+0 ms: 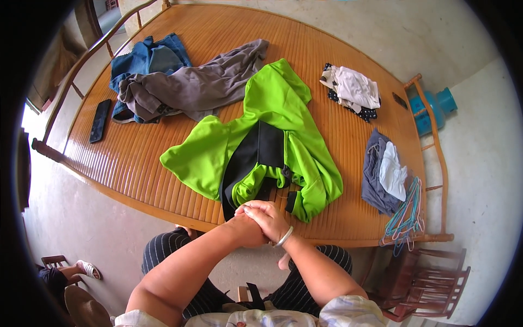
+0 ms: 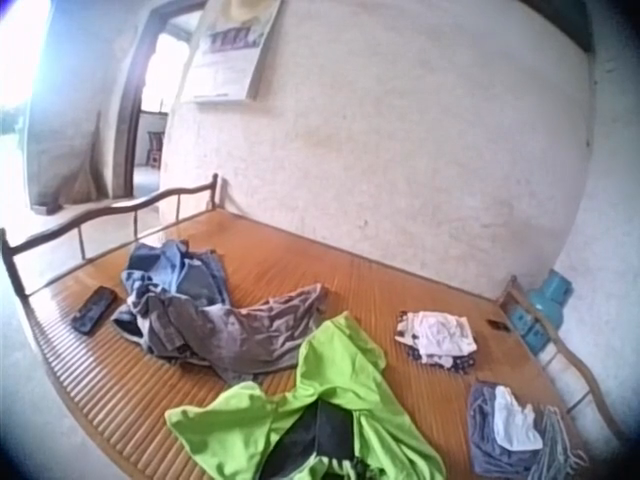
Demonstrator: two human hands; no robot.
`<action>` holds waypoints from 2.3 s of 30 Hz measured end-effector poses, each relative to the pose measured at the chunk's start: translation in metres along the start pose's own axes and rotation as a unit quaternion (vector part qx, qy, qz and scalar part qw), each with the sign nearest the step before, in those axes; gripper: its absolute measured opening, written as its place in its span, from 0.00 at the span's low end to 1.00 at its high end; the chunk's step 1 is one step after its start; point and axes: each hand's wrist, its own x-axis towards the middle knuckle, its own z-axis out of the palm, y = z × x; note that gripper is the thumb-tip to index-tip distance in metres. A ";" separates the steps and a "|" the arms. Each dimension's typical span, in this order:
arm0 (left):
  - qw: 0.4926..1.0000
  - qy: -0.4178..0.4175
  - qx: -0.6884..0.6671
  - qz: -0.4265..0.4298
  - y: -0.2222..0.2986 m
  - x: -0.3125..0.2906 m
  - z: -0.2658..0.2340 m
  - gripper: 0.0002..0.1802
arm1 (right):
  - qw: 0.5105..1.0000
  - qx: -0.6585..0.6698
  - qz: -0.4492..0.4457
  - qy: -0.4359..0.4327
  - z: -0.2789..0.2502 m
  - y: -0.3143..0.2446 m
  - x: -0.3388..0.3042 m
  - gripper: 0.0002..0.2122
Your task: The person folds a green shirt on a wooden surface by hand, smoothing the fabric and aligning the edges before folding the sleeves and body into a square shape.
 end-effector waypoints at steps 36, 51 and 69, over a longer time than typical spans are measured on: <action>0.998 0.029 -0.048 0.004 -0.025 0.013 0.028 0.15 | 0.999 -0.032 -0.016 0.006 -0.004 0.012 0.000 0.13; 0.998 0.044 -0.011 0.048 -0.036 0.016 0.039 0.13 | 0.997 -0.012 -0.061 0.040 0.000 0.013 0.002 0.13; 0.999 0.005 -0.008 0.032 -0.027 0.012 0.027 0.15 | 0.997 -0.025 -0.061 0.040 -0.002 0.012 0.002 0.14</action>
